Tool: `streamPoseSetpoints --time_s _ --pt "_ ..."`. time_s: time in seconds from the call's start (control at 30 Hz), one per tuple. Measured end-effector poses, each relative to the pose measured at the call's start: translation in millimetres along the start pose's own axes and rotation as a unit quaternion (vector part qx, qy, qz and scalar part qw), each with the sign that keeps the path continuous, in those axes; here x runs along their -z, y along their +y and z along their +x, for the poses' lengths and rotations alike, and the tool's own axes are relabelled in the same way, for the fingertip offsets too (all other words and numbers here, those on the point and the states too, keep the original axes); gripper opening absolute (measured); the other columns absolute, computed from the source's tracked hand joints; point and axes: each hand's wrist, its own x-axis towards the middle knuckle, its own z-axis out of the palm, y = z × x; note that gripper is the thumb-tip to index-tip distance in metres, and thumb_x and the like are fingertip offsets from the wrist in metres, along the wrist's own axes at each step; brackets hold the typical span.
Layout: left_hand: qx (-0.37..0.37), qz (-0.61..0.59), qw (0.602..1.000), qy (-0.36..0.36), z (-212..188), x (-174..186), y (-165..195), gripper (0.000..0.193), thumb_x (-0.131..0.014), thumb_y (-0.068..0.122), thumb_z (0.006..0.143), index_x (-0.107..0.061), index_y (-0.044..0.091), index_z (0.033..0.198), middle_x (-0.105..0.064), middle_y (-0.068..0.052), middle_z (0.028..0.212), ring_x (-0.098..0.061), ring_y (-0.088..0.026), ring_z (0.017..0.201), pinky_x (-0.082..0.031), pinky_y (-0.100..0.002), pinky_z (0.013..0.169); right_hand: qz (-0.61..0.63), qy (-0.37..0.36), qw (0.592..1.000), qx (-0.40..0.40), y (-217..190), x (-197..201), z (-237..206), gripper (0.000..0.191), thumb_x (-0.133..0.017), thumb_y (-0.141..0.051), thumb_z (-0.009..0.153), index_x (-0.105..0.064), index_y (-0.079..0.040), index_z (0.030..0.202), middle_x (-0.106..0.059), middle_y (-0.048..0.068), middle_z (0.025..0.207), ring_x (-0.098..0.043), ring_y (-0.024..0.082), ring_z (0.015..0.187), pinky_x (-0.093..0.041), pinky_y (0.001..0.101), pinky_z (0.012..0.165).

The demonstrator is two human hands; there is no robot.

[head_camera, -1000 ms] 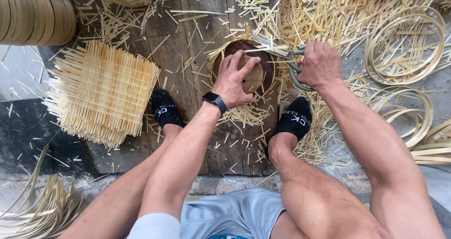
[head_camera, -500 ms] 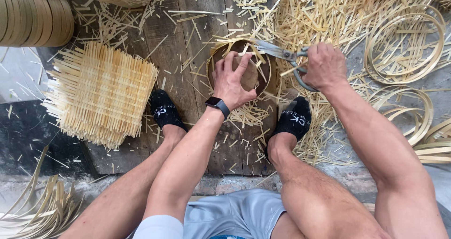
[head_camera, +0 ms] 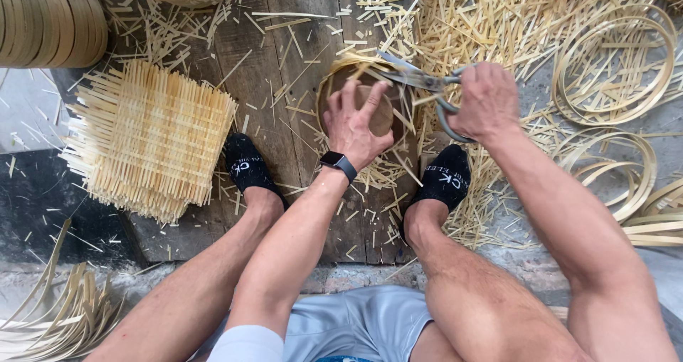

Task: The person sits on the floor weaving a bamboo basket. They cut bamboo strips with scissors, weave strips into a flat mat, bend a thin bamboo rim around the woven mat, and press the mat over a round wooden form while trimming excess strips with scissors.

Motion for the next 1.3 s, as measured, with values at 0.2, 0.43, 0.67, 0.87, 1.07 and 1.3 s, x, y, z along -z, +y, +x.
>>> streamPoseSetpoints --time_s 0.2,0.43,0.67,0.87,1.07,1.3 --pt "-0.032 0.032 0.998 0.05 -6.7 5.1 5.7 0.105 -0.091 0.034 0.05 -0.047 0.038 0.145 -0.032 -0.015 0.149 -0.033 -0.047 0.134 -0.036 -0.067 0.103 0.012 -0.015 1.0 0.022 17.6 -24.3 2.4 0.023 -0.064 -0.024 0.098 -0.062 -0.003 0.089 -0.061 0.012 0.085 -0.058 0.022 0.077 -0.05 0.0372 0.066" --pt "-0.005 -0.004 1.0 0.019 -3.4 2.1 8.4 0.095 -0.087 0.037 0.063 -0.047 0.041 0.149 -0.033 -0.013 0.152 -0.035 -0.045 0.134 -0.042 -0.062 0.104 -0.047 0.169 0.982 0.071 9.1 -16.4 9.3 0.039 -0.065 -0.04 0.069 -0.063 -0.003 0.081 -0.059 0.011 0.075 -0.057 0.023 0.07 -0.051 0.0334 0.062" --pt "-0.042 0.02 0.996 -0.079 4.5 18.5 -1.2 0.094 -0.089 0.03 0.056 -0.052 0.039 0.142 -0.034 -0.01 0.149 -0.031 -0.042 0.136 -0.037 -0.064 0.104 -0.021 0.023 0.998 0.048 25.9 -19.4 3.1 0.033 -0.065 -0.037 0.092 -0.065 -0.004 0.093 -0.059 0.01 0.084 -0.057 0.019 0.076 -0.05 0.0325 0.066" --pt "-0.158 0.081 0.975 -0.132 7.5 28.7 -4.0 0.099 -0.088 0.025 0.051 -0.051 0.042 0.142 -0.032 -0.006 0.152 -0.028 -0.041 0.141 -0.034 -0.062 0.109 -0.021 0.007 0.998 0.053 13.7 -24.3 12.3 0.034 -0.067 -0.038 0.087 -0.065 -0.004 0.084 -0.059 0.009 0.077 -0.057 0.02 0.07 -0.051 0.0328 0.061" --pt "-0.024 -0.026 0.999 0.019 -3.8 17.9 6.2 0.106 -0.093 0.033 0.058 -0.04 0.036 0.149 -0.03 -0.015 0.151 -0.03 -0.046 0.136 -0.033 -0.064 0.109 -0.015 -0.003 0.999 0.049 28.0 -8.6 4.6 0.037 -0.065 -0.04 0.09 -0.063 -0.004 0.095 -0.061 0.01 0.088 -0.058 0.02 0.08 -0.051 0.0322 0.07" --pt "-0.092 0.021 0.993 -0.073 4.3 21.7 -4.2 0.101 -0.091 0.027 0.054 -0.048 0.039 0.144 -0.033 -0.013 0.149 -0.033 -0.042 0.135 -0.035 -0.061 0.109 -0.05 -0.103 0.993 0.032 11.9 -12.0 19.2 0.025 -0.064 -0.029 0.091 -0.066 -0.005 0.091 -0.062 0.011 0.082 -0.061 0.021 0.074 -0.054 0.0343 0.064"
